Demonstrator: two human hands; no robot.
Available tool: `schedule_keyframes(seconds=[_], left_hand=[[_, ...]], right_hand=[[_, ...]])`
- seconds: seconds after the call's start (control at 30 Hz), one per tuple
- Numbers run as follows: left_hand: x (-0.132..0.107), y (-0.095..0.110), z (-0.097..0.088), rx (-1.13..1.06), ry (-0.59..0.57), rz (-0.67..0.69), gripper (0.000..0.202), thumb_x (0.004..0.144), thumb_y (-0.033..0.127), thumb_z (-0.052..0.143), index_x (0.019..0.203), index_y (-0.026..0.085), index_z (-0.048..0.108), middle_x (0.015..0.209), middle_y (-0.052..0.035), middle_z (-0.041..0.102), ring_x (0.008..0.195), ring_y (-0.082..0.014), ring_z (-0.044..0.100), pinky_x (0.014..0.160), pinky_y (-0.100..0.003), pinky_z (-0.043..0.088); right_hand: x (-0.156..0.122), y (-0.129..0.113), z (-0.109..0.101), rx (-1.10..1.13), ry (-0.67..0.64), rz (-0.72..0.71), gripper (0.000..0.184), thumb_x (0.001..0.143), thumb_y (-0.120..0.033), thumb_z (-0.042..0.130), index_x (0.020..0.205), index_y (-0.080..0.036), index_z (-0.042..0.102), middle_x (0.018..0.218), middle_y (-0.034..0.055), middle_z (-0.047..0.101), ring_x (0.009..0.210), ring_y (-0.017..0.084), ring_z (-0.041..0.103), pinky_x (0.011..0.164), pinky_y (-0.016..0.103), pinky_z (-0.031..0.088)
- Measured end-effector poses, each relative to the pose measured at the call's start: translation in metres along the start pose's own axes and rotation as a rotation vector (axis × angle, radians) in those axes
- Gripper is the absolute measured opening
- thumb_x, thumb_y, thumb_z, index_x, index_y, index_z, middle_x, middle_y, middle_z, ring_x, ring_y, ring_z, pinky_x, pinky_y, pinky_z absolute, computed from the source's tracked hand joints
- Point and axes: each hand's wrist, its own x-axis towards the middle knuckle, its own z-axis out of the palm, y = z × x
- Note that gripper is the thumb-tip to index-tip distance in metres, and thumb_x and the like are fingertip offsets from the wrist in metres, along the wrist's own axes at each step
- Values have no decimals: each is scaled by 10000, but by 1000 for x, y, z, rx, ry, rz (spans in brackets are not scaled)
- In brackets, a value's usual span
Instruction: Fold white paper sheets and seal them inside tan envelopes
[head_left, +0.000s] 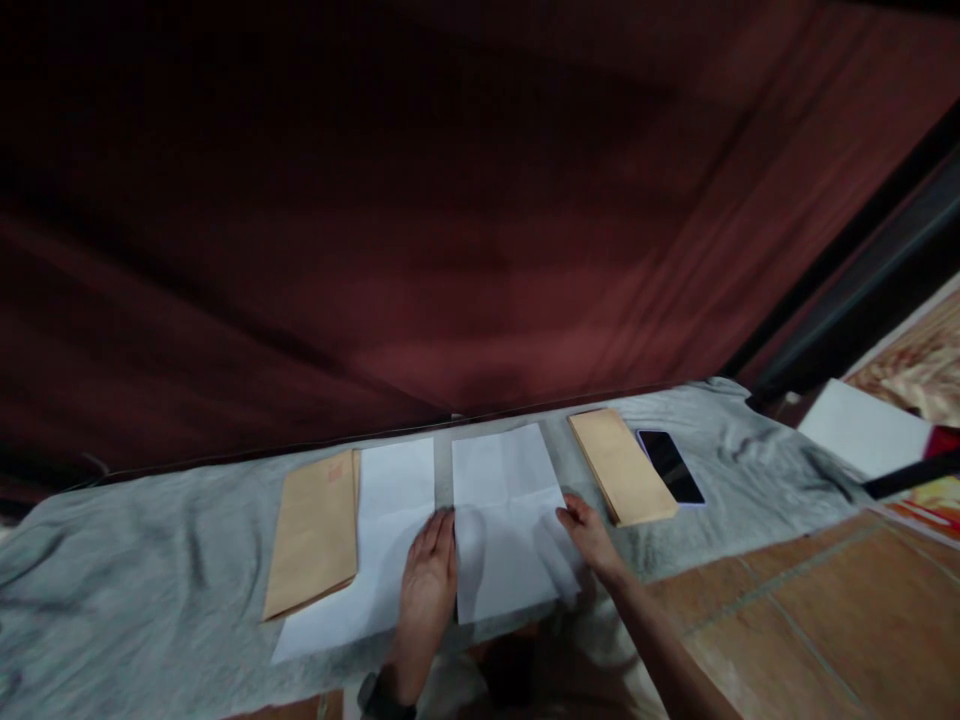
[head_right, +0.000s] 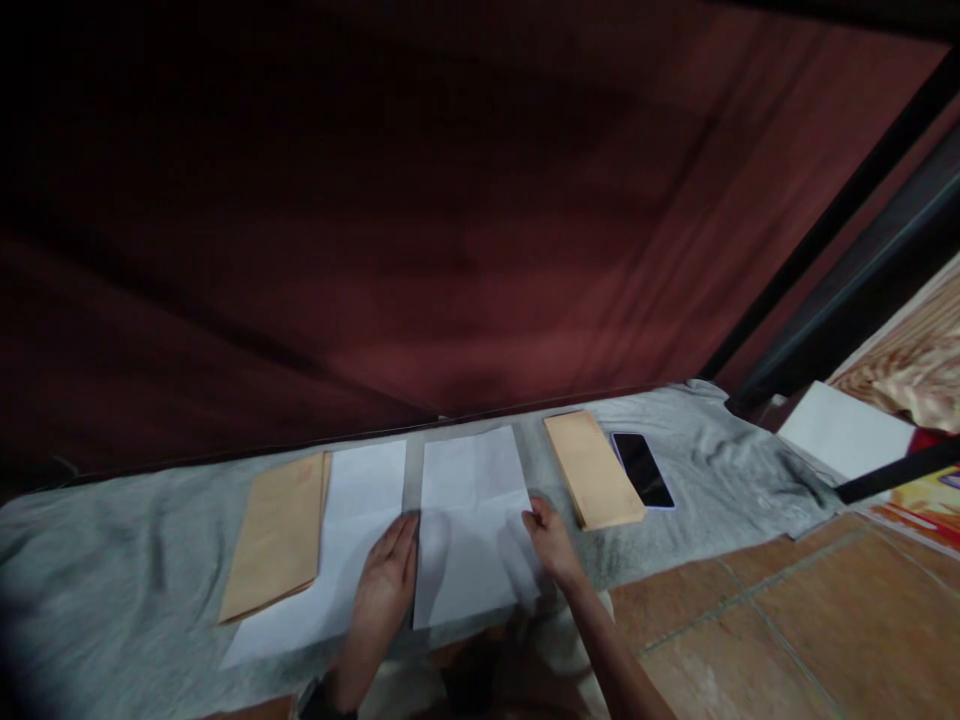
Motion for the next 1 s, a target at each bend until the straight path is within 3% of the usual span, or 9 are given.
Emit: schedule_keyframes(seconds=[0.07,0.13,0.2,0.3,0.47,0.57,0.67,0.83,1.0], left_hand=[[-7,3,7,-137,19,-59,450,1004,256,380,1388,159,594,1312,-129,697,1206,-243,658,1026,-441,564],[-15,8,14,-224,28,-107,444,1005,322,412,1368,157,606,1267,-135,712,1161,-257,677,992,-451,586],[-21,15,18,-255,54,-135,437,996,340,442,1361,172,613,1302,-143,689,1205,-277,653,1016,-482,572],[-23,28,22,-242,105,-115,440,1005,294,432,1411,197,570,1453,-146,585,1350,-284,552,1095,-512,514],[-2,49,32,-115,87,85,525,1005,202,406,1530,178,412,1582,-147,457,1525,-290,319,1182,-549,413],[15,56,41,-22,45,194,586,974,137,372,1560,134,344,1594,-160,438,1536,-278,291,1195,-534,397],[24,54,47,56,-3,229,580,958,123,341,1535,74,375,1571,-192,460,1522,-291,319,1194,-530,388],[19,48,48,87,-18,130,571,1012,277,338,1537,54,380,1559,-228,462,1507,-319,351,1190,-547,373],[13,50,43,66,41,65,624,1033,360,324,1571,43,310,1559,-254,448,1487,-342,385,1184,-555,373]], right_hand=[[-1,1,1,-63,6,-26,336,818,-478,600,966,-197,713,806,29,701,763,227,632,771,369,529],[-4,2,1,-182,46,-63,379,864,-403,551,1142,-188,692,904,46,722,817,238,659,822,385,542],[-8,2,1,-343,122,-125,442,904,-336,508,1300,-186,633,1058,82,729,947,261,680,908,409,541],[-16,-3,7,-563,204,-280,468,953,-266,461,1394,-172,588,1293,146,665,1207,297,619,1063,454,488],[-23,-18,40,-666,21,-476,470,1022,-229,392,1467,-207,544,1485,111,565,1378,252,518,1154,466,452],[-20,-20,65,-715,-84,-543,466,1039,-241,399,1480,-166,530,1515,115,542,1410,243,491,1189,456,416],[-17,-15,77,-815,-102,-587,454,1044,-237,432,1482,-161,523,1522,124,534,1430,248,471,1209,490,374],[-16,-4,69,-943,-58,-602,495,1020,-269,534,1508,-194,491,1572,121,469,1462,261,428,1212,498,348],[-17,-2,54,-958,-13,-531,518,1043,-312,475,1544,-185,440,1594,123,436,1487,281,389,1223,506,309]])
